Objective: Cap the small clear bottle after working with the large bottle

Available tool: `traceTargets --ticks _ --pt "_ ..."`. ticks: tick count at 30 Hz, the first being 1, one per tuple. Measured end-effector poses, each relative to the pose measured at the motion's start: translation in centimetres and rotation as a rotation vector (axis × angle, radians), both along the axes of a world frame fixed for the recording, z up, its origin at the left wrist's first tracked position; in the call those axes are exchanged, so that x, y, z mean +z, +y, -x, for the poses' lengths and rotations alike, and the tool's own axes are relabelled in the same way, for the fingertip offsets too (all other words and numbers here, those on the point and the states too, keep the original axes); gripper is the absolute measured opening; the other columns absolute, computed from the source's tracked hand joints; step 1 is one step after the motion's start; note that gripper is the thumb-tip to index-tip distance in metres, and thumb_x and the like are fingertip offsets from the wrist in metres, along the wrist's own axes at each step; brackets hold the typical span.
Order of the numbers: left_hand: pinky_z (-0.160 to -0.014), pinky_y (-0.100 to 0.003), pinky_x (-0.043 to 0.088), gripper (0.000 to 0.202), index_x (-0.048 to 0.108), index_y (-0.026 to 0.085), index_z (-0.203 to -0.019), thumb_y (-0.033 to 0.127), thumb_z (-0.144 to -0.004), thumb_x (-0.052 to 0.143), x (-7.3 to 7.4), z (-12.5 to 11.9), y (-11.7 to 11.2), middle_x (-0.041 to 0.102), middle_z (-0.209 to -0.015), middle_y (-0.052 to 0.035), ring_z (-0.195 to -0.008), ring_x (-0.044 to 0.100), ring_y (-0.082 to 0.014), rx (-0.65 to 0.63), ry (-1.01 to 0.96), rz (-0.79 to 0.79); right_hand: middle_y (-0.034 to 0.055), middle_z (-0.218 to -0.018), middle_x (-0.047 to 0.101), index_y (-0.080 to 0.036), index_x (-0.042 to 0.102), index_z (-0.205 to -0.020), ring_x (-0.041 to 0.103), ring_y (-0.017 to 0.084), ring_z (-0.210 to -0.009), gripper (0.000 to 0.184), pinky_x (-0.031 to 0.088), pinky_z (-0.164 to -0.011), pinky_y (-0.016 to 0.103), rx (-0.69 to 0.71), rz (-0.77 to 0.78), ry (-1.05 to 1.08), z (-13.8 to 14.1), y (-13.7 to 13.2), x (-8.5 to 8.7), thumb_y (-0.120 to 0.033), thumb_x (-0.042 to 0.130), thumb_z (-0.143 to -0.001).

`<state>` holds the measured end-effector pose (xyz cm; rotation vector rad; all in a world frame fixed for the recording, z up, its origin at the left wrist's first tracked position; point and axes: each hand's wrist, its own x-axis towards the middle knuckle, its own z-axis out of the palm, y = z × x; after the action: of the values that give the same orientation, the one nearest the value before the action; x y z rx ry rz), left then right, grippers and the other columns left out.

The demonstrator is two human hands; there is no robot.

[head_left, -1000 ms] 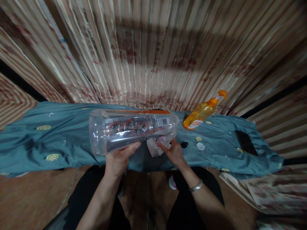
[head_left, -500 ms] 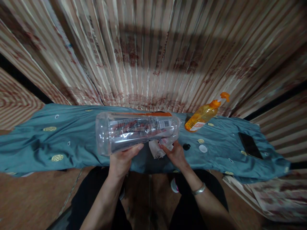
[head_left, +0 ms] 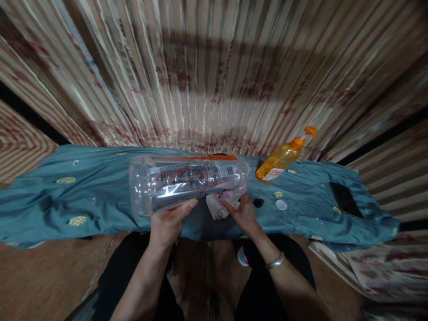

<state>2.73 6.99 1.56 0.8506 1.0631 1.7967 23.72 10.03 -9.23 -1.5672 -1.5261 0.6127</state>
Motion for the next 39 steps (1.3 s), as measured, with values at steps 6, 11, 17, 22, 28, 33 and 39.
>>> traceTargets --ticks 6,11,17,22,28,33,39 --pt "-0.084 -0.043 0.063 0.069 0.072 0.019 -0.108 0.042 -0.047 0.095 0.11 0.03 -0.05 0.075 -0.075 -0.0037 -0.077 0.075 -0.026 -0.055 0.046 -0.011 0.015 -0.108 0.075 -0.014 0.046 -0.137 0.073 0.036 -0.099 0.083 0.058 -0.084 0.052 -0.033 0.062 -0.01 0.05 -0.01 0.3 -0.057 0.074 -0.072" --pt "-0.08 -0.042 0.064 0.069 0.072 0.02 -0.109 0.041 -0.047 0.095 0.02 0.05 -0.05 0.077 -0.081 -0.0045 -0.074 0.075 -0.0251 -0.054 0.04 -0.024 0.0134 -0.11 0.075 -0.018 0.056 -0.124 0.073 0.033 -0.102 0.063 0.058 -0.089 0.049 0.019 0.041 0.024 -0.02 0.01 0.39 -0.052 0.074 -0.075" --pt "-0.084 -0.045 0.062 0.073 0.07 0.02 -0.112 0.041 -0.047 0.095 -0.09 0.11 0.05 0.075 -0.077 -0.0032 -0.075 0.074 -0.026 -0.038 0.053 -0.025 0.014 -0.112 0.075 -0.016 0.056 -0.126 0.072 0.033 -0.102 0.062 0.058 -0.089 0.047 0.03 0.039 0.036 0.01 0.01 0.62 -0.048 0.074 -0.076" --pt "-0.08 -0.042 0.063 0.074 0.071 0.019 -0.108 0.041 -0.042 0.096 0.14 -0.06 0.07 0.075 -0.077 -0.0033 -0.077 0.074 -0.0255 -0.016 0.028 -0.017 0.0148 -0.112 0.075 -0.015 0.055 -0.128 0.073 0.033 -0.102 0.065 0.058 -0.088 0.048 0.035 0.013 0.029 -0.08 0.12 0.35 -0.048 0.074 -0.076" --pt "-0.078 -0.038 0.063 0.077 0.068 0.022 -0.111 0.032 -0.04 0.097 0.37 -0.17 0.01 0.077 -0.091 -0.0038 -0.079 0.074 -0.0232 -0.007 -0.047 -0.015 0.0147 -0.114 0.075 -0.016 0.055 -0.13 0.073 0.034 -0.103 0.066 0.059 -0.088 0.049 0.038 -0.015 0.035 -0.09 0.19 0.12 -0.049 0.074 -0.076" --pt "-0.083 -0.042 0.062 0.072 0.07 0.019 -0.108 0.04 -0.044 0.096 0.34 -0.13 0.0 0.075 -0.073 -0.0017 -0.073 0.074 -0.0242 -0.039 0.027 0.003 0.0132 -0.111 0.076 -0.017 0.056 -0.127 0.074 0.033 -0.1 0.062 0.06 -0.086 0.047 0.035 -0.015 0.045 -0.03 0.14 0.31 -0.046 0.074 -0.075" --pt "-0.08 -0.04 0.063 0.091 0.063 0.021 -0.124 0.039 -0.042 0.097 0.31 -0.18 0.01 0.077 -0.081 -0.0021 -0.073 0.075 -0.0243 -0.029 -0.01 0.009 0.0145 -0.109 0.076 -0.015 0.055 -0.126 0.074 0.034 -0.099 0.062 0.06 -0.085 0.05 0.035 0.003 0.033 -0.06 0.17 0.34 -0.047 0.072 -0.075"
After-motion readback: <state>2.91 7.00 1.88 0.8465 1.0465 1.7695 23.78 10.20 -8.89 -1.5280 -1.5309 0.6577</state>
